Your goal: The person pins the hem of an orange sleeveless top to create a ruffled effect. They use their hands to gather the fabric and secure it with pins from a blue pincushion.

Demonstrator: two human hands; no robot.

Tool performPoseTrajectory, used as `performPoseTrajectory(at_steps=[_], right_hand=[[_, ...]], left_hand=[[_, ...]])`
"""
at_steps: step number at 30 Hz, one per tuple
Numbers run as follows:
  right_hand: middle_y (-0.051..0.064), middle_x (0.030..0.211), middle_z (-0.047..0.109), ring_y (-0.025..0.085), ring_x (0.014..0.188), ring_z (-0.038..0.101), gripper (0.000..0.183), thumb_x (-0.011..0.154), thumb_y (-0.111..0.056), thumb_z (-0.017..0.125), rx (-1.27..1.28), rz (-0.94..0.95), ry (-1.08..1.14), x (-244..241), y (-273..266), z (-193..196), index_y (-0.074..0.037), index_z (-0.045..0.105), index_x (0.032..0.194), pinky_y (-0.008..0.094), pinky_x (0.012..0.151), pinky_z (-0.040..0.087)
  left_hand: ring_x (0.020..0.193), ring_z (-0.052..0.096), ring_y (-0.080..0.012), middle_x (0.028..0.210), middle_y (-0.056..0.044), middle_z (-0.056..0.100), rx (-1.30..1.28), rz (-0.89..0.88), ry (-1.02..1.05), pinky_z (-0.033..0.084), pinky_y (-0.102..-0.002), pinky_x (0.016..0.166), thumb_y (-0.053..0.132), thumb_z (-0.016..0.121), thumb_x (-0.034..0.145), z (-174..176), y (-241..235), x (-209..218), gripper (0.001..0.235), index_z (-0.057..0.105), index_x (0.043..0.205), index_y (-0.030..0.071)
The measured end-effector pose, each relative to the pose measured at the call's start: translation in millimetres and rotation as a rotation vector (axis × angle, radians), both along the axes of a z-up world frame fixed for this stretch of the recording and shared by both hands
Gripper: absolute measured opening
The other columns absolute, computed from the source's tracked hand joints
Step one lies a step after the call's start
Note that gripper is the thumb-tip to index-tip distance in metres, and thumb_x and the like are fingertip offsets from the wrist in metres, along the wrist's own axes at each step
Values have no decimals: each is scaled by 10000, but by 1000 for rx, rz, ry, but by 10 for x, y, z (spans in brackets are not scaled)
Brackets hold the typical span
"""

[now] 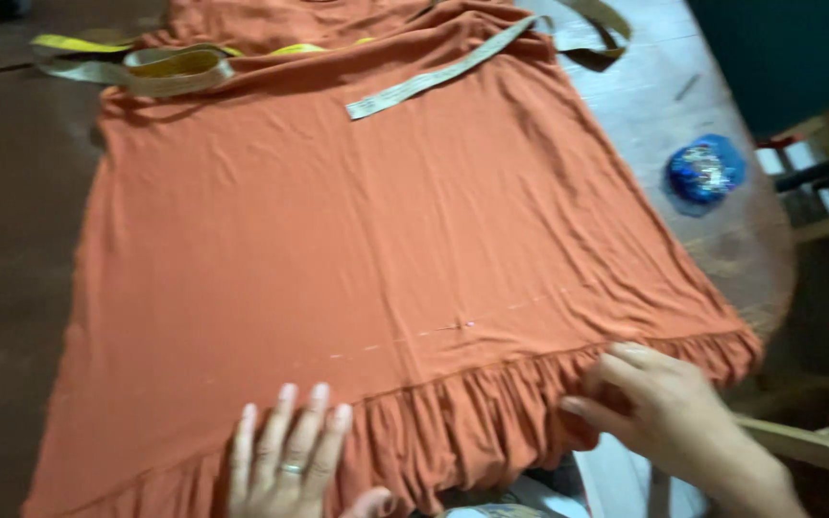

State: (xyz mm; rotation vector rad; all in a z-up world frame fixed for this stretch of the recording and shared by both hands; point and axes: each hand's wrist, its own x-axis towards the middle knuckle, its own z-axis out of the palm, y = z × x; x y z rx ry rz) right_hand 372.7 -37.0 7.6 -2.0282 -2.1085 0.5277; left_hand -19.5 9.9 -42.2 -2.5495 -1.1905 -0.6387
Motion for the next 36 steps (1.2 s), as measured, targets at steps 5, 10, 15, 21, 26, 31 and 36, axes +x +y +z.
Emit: performPoseTrajectory(at_steps=[5,10,15,21,26,31,36], right_hand=[[-70,683,644,154,645,650,301,855,-477,742,-127,90,116,-81,119,185,-274,616,672,306,646,505],[-33,728,618,192,664,635,351,848,-521,749,-82,31,9,33,68,31,-232,575,753,347,609,483],[-66,672,668,113,629,660,306,760,-487,816,-50,-89,132,162,7,23,-230,662,698,277,617,487],[-68,630,648,136,610,657,389,773,-554,762,-85,-240,-114,212,46,42,-239,569,651,304,587,447],[-46,622,659,133,586,650,328,795,-455,773,48,-240,32,361,42,54,-206,606,663,282,578,460],[-38,600,593,133,529,551,351,818,-426,761,94,-193,56,554,89,34,-179,571,657,301,535,423],[4,728,670,147,562,583,233,887,-327,718,238,-260,19,844,225,1,-131,630,798,313,522,445]], left_hand=[[1255,573,-329,1391,-46,574,187,-278,-19,469,-615,1000,246,361,1086,-88,88,487,327,517,1372,221],[1256,565,-304,1347,-48,607,121,-414,-40,482,-590,979,260,365,1063,-101,108,615,325,564,1318,229],[1200,614,-305,1277,-62,652,127,-478,-41,495,-612,935,212,384,1054,16,164,663,275,599,1221,177],[1270,586,-287,1361,-63,621,-8,-604,-131,472,-581,1017,232,441,1084,82,102,861,259,568,1307,196],[1237,596,-336,1286,-102,664,15,-665,-132,469,-618,977,519,294,1115,-37,139,931,536,655,1161,126],[1361,464,-317,1453,-93,522,-29,-507,-49,352,-568,1102,537,204,1060,60,87,1094,602,514,1377,130],[1447,352,-364,1539,-194,408,-101,-359,104,259,-598,1174,841,147,929,-137,53,1077,987,432,1459,59]])
